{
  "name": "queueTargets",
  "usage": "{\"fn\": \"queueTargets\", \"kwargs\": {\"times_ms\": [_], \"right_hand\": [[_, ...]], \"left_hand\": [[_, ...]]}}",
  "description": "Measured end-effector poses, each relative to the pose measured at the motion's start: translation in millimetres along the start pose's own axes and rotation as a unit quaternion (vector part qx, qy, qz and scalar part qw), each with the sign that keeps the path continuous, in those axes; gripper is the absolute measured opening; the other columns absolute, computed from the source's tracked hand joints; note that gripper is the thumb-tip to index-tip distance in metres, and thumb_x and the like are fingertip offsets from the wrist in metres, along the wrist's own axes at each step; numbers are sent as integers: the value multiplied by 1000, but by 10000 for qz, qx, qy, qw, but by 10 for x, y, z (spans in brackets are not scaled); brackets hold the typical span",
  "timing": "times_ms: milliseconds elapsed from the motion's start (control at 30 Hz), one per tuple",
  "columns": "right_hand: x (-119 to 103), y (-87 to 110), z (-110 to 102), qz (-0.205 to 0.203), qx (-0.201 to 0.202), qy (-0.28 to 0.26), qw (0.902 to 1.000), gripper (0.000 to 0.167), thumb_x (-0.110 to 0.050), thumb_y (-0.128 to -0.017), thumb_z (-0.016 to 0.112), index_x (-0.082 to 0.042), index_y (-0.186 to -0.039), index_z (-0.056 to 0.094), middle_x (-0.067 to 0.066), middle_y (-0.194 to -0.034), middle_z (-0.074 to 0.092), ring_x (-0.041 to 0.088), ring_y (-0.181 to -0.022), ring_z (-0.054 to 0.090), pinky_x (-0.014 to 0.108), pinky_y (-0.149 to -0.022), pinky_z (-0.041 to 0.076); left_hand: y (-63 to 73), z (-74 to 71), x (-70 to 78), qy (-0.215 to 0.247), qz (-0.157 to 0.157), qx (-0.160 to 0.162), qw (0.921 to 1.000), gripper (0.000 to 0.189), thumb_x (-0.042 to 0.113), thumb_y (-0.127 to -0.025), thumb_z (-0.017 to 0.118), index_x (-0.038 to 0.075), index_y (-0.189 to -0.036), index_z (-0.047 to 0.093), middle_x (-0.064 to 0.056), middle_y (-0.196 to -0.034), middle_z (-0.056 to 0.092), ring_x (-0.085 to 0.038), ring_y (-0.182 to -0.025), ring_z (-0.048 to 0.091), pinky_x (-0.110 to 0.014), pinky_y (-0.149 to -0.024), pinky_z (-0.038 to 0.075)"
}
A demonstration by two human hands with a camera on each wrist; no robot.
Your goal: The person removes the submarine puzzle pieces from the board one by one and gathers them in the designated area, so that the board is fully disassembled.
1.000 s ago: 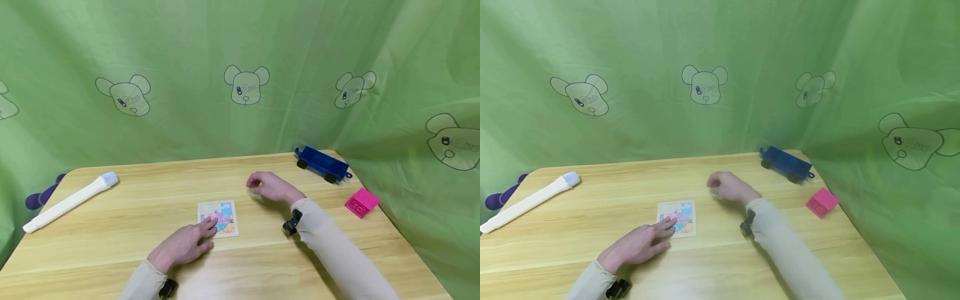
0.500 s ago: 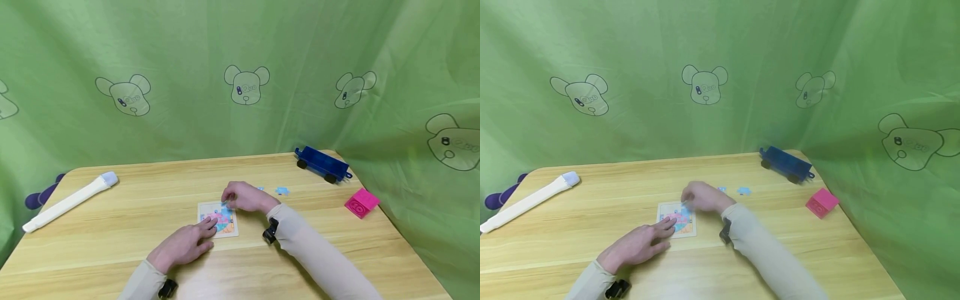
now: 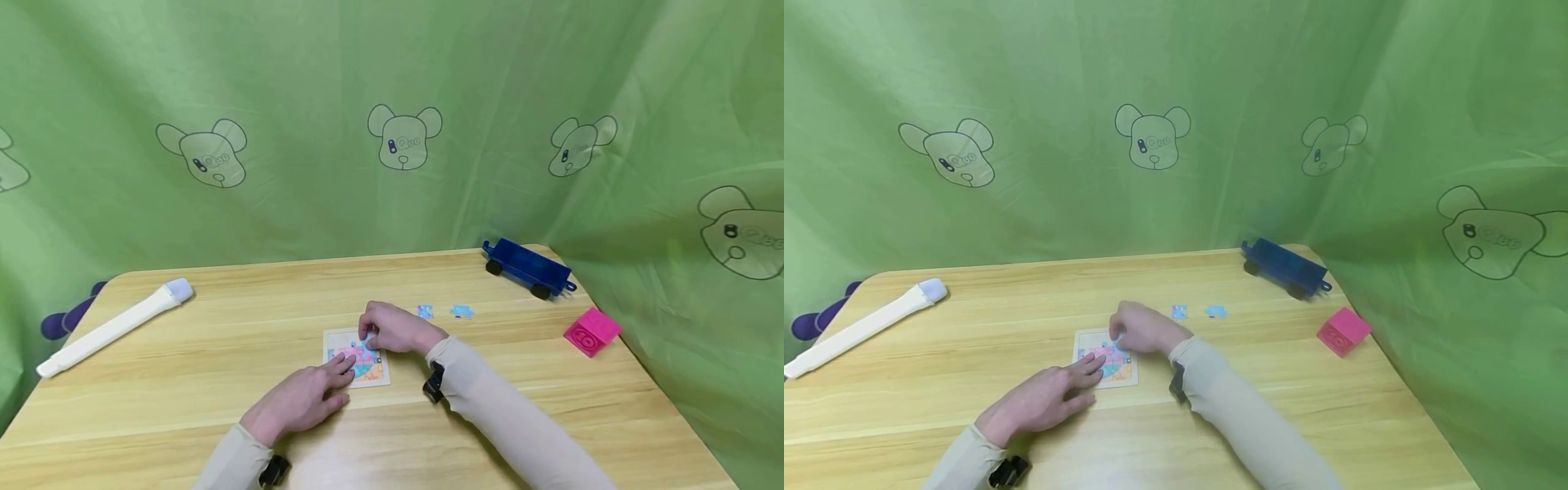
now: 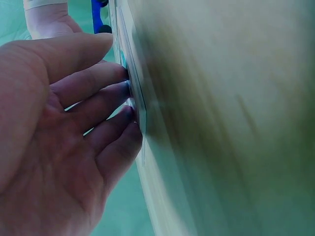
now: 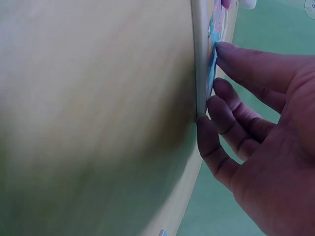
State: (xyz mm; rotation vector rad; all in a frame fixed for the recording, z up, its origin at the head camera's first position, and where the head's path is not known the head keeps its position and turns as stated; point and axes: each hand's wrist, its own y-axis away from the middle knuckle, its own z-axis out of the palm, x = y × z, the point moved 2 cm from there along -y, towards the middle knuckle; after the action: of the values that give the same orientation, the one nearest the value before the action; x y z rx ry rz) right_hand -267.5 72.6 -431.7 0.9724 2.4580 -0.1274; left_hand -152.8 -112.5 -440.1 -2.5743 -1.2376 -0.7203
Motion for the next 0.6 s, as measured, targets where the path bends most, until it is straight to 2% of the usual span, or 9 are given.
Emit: {"fn": "queueTargets", "kwargs": {"times_ms": [267,400,600], "right_hand": [[-16,9,9,100,133,72,9998,12,-10,-84,77,-17,-90,68,-3,-100,53,16,-97,48,31,-89,44],[-23,10,13,156,149,61,9997,14,-10,-84,77,-16,-91,66,-2,-97,54,16,-94,49,31,-87,45],[-32,12,2,150,196,50,9997,24,-10,-83,78,-13,-100,61,1,-97,54,16,-92,48,30,-83,45]], "left_hand": [[-6,-1,-4,-19,-46,-29,10000,44,22,-100,58,0,-137,55,-9,-153,38,-28,-140,33,-49,-111,33],[-6,3,-8,-21,-54,-49,10000,44,23,-100,57,1,-138,54,-9,-153,37,-29,-140,33,-49,-111,33],[-5,4,-9,-27,-47,-59,10000,45,23,-100,57,1,-139,53,-9,-154,35,-28,-140,32,-48,-111,33]]}}
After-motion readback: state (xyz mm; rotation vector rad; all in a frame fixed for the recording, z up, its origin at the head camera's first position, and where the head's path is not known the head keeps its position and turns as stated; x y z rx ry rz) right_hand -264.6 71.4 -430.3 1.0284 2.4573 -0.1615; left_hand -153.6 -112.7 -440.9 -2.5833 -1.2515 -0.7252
